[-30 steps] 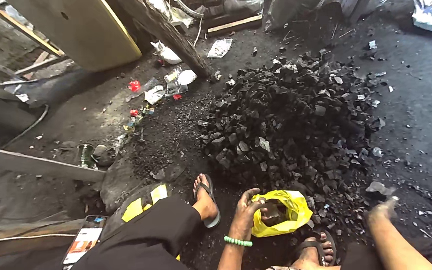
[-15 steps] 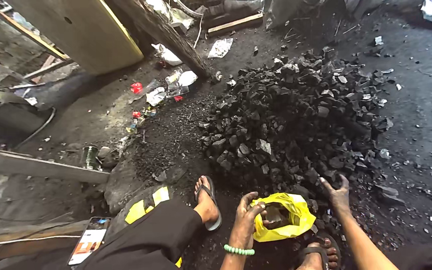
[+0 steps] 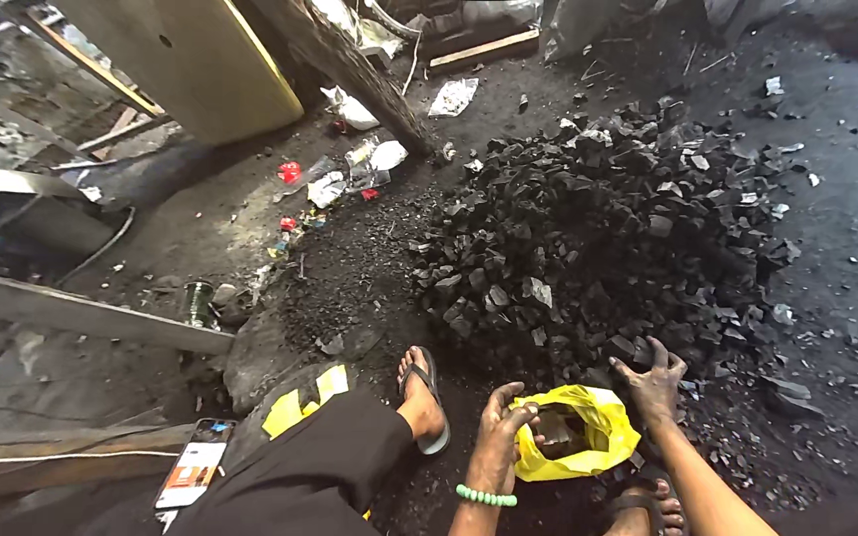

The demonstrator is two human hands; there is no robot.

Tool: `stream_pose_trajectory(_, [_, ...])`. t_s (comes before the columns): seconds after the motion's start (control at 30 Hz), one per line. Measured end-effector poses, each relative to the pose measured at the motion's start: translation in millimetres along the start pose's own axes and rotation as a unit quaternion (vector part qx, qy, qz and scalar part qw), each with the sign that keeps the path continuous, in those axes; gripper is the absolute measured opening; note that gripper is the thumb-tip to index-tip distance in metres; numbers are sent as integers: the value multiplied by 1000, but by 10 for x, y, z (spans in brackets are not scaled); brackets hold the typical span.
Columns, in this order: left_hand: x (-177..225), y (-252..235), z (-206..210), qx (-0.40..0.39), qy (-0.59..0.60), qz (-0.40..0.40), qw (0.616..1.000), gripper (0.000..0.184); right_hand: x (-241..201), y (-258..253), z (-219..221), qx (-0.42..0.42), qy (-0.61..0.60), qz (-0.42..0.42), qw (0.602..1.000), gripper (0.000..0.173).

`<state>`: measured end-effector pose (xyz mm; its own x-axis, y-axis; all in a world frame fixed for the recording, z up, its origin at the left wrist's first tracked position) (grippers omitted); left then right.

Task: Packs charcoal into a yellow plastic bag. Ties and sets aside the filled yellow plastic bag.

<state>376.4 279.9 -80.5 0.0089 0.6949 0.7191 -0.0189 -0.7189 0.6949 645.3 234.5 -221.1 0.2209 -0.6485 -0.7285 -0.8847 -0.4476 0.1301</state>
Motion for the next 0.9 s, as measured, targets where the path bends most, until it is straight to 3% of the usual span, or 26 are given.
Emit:
stream_pose_trajectory(0.1, [-6, 5, -18, -3, 6, -8, 1000, 39, -82, 5, 86, -4, 62, 24, 998, 101])
stream_pose_trajectory(0.27, [-2, 26, -19, -9, 9, -11, 1000, 40, 38, -135, 64, -40, 54, 19, 998, 86])
stream_pose_trajectory(0.37, [2, 20, 17, -11, 17, -8, 1000, 39, 169, -230, -69, -62, -10, 7, 998, 77])
stream_pose_trajectory(0.47, [-11, 13, 41, -7, 8, -6, 1000, 40, 254, -255, -153, -71, -139, 48, 987, 77])
stream_pose_trajectory(0.67, [-19, 26, 107, -11, -5, -7, 1000, 43, -121, -45, -330, -99, -364, 135, 916, 71])
stream_pose_trajectory(0.77, [-38, 28, 118, -19, -9, -6, 1000, 42, -418, 260, -314, -131, -397, 63, 906, 73])
stream_pose_trajectory(0.9, [-16, 56, 107, -14, -20, 5, 1000, 48, -671, 938, -121, -202, -258, -194, 925, 71])
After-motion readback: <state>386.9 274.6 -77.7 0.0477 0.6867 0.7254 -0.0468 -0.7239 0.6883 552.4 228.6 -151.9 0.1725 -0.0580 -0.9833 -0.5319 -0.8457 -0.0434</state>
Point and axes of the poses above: each hand's wrist, its own y-axis away from the middle knuckle, its own z-axis out of the palm, x = y × z, the point moved 6 cm from there along -y, towards the middle knuckle, and after that the axes turned 8 degrees about x, right-handed, at the moved point
